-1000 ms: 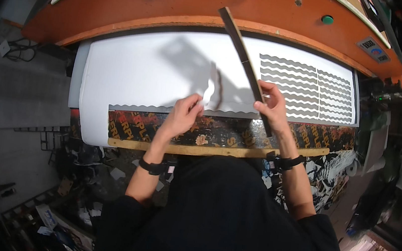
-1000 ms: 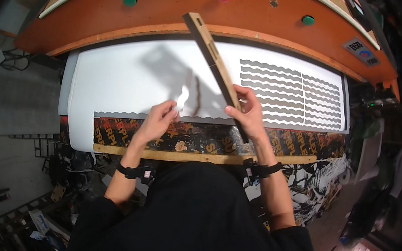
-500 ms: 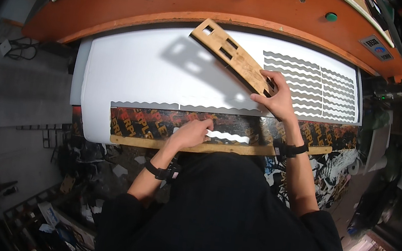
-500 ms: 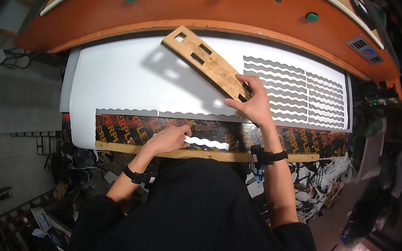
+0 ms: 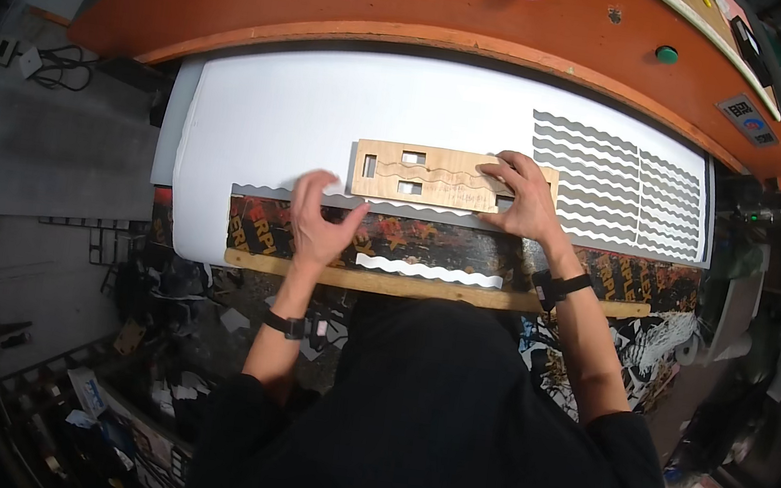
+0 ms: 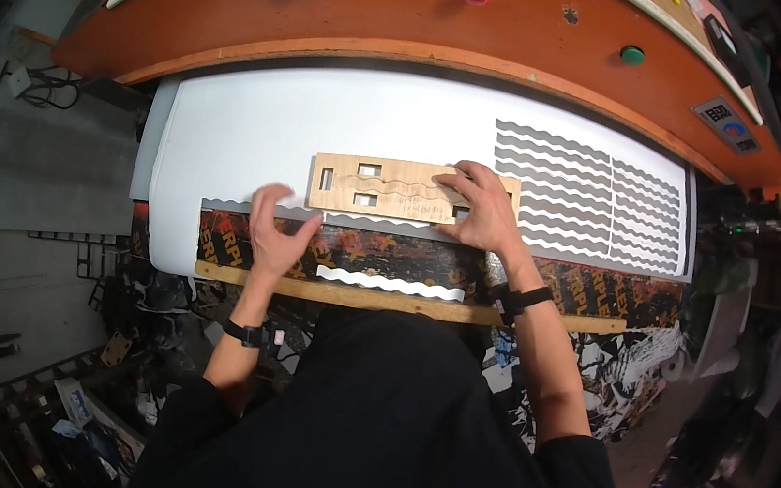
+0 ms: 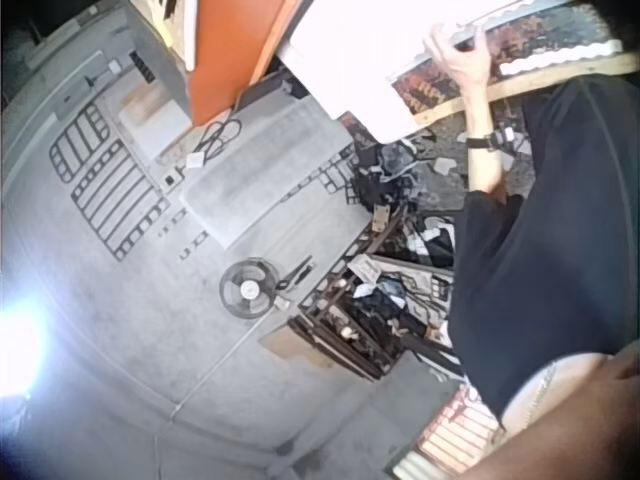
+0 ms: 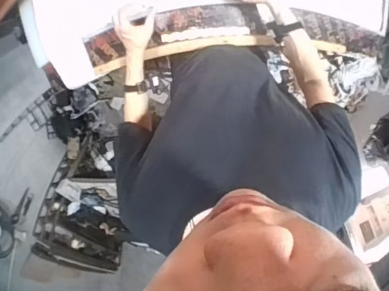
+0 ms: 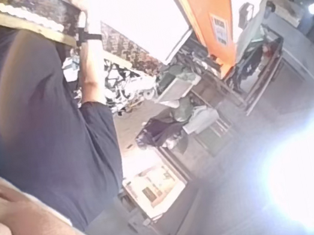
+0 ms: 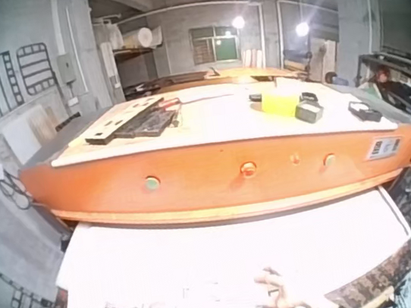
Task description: Operating a die-cutting press to cut shaped pieces from leather sheets.
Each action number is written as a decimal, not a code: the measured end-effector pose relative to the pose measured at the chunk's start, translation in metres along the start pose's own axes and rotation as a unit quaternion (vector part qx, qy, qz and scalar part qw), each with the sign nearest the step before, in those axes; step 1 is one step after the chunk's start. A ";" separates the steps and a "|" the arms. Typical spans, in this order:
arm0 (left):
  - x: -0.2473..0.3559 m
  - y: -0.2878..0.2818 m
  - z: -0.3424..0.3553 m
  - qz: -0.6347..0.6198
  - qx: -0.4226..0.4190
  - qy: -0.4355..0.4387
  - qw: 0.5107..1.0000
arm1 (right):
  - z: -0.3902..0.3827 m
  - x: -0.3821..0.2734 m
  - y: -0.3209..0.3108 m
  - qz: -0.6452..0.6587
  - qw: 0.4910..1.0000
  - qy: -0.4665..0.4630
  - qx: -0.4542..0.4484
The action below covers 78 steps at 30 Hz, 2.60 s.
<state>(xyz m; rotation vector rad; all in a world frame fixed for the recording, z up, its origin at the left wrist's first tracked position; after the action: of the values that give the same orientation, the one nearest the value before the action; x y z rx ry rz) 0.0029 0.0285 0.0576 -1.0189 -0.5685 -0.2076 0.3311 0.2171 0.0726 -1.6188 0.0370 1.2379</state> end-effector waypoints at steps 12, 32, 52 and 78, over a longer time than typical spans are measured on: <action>-0.037 0.043 0.037 0.089 -0.232 0.006 0.969 | -0.006 0.008 0.013 -0.004 1.000 -0.004 -0.013; -0.048 0.051 0.030 0.116 -0.181 0.035 0.976 | -0.032 0.009 -0.021 -0.025 0.993 -0.033 0.110; -0.044 0.061 0.020 0.149 -0.188 0.014 0.971 | -0.085 0.078 -0.012 -0.022 0.975 0.095 0.201; -0.046 0.053 0.022 0.139 -0.175 0.011 0.975 | -0.077 0.076 -0.008 -0.031 0.976 0.084 0.199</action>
<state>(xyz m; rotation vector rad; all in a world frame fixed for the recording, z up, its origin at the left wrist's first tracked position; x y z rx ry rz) -0.0210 0.0706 0.0018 -1.4238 -0.3678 -0.0704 0.4233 0.2047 0.0178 -1.3572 0.3183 0.9691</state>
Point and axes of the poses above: each hand's wrist, its own z-axis towards the middle knuckle, its own y-axis out of the palm, x = y × z, the point moved 5 cm from there along z, towards the middle knuckle, and after that the axes turned 12 degrees about z, right-handed, at the moved point
